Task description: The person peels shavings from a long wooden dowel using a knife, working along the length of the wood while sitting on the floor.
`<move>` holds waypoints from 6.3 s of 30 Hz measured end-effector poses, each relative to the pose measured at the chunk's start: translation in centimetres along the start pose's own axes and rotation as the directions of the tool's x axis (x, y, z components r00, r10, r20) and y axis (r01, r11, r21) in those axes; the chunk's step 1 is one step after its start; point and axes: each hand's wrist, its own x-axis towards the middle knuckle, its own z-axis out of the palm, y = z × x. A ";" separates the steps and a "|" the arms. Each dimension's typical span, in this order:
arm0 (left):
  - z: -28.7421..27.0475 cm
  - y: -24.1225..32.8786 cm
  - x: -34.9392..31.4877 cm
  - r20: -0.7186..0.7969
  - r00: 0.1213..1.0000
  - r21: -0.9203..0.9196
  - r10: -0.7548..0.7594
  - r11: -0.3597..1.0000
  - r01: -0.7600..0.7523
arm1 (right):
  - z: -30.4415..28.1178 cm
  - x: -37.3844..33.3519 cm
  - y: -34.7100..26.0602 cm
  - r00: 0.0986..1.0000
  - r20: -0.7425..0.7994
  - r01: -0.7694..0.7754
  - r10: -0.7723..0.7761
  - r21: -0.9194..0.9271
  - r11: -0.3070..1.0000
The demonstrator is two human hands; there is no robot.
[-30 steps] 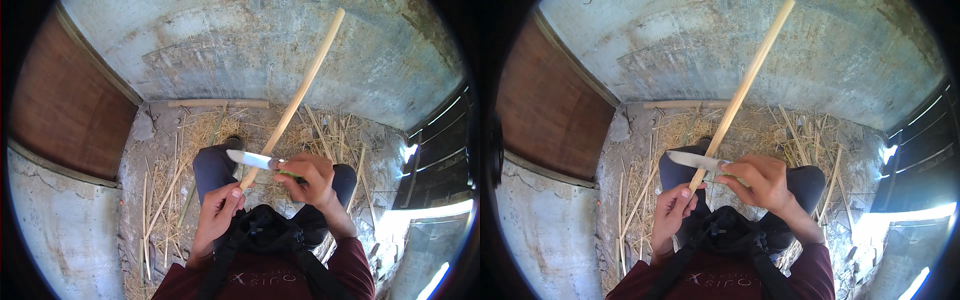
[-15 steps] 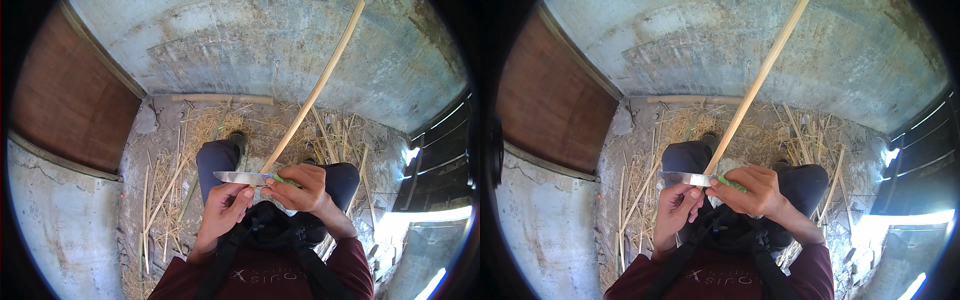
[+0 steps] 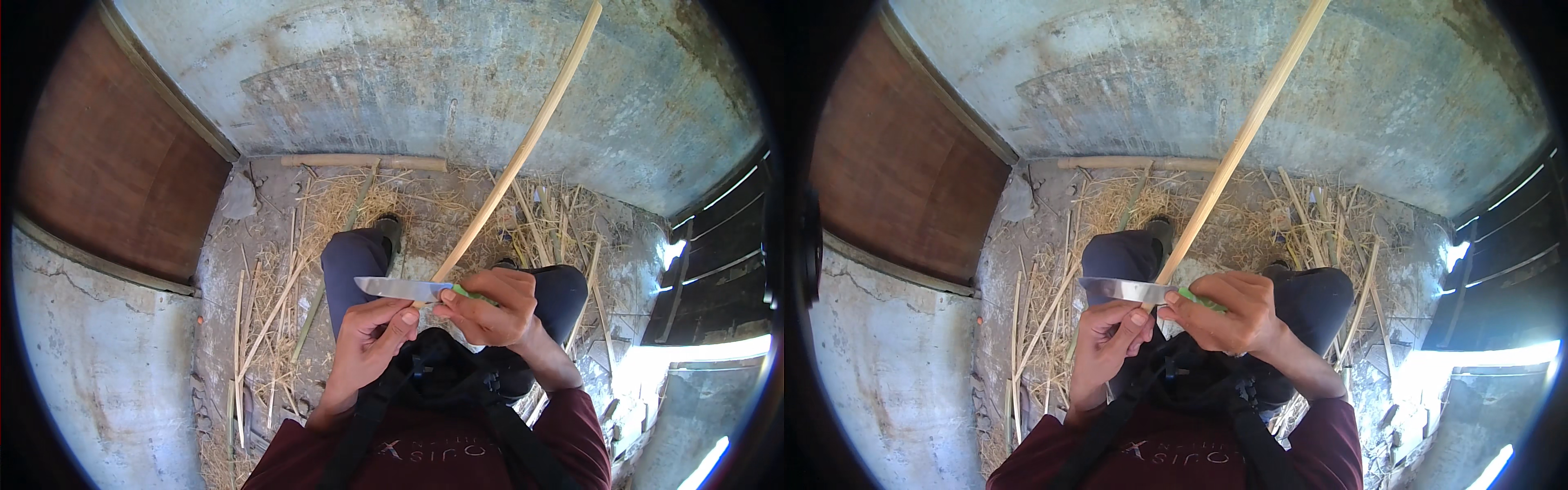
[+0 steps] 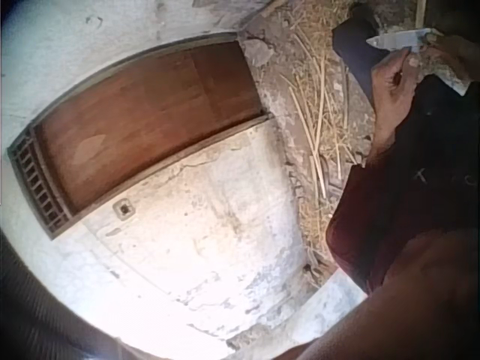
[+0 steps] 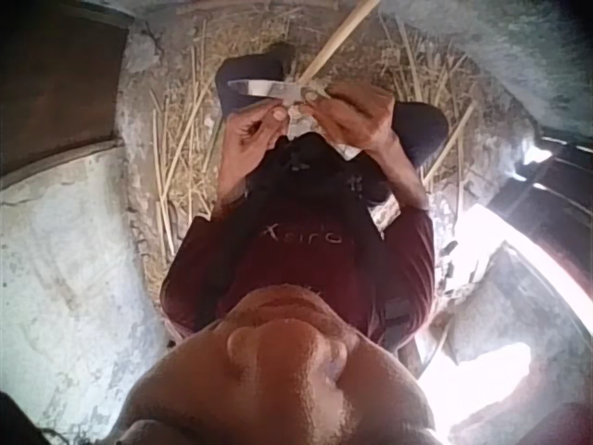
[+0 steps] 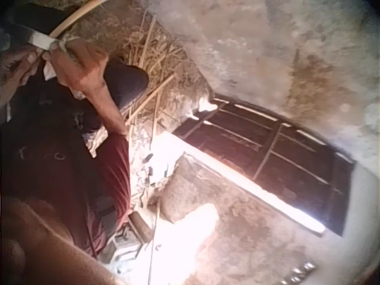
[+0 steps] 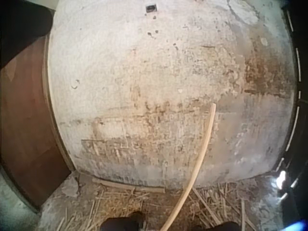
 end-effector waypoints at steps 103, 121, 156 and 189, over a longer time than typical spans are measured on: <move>0.1 -0.4 -0.8 0.177 0.983 0.256 -0.035 0.967 -0.011 | -3.7 1.0 2.6 0.996 -0.069 -0.056 0.054 -0.030 0.998; 1.7 0.2 -0.7 0.092 0.996 0.506 0.019 0.860 -0.063 | -4.2 1.3 1.0 0.998 -0.060 0.017 -0.031 -0.206 0.978; 0.7 -0.1 -1.9 0.021 0.996 0.668 0.092 0.739 -0.083 | -6.7 2.4 4.2 0.985 -0.151 -0.120 0.083 -0.259 0.959; 0.1 -0.3 -3.2 0.005 0.998 0.699 0.068 0.714 -0.052 | -9.4 4.3 8.1 0.979 -0.200 -0.085 0.030 -0.269 0.959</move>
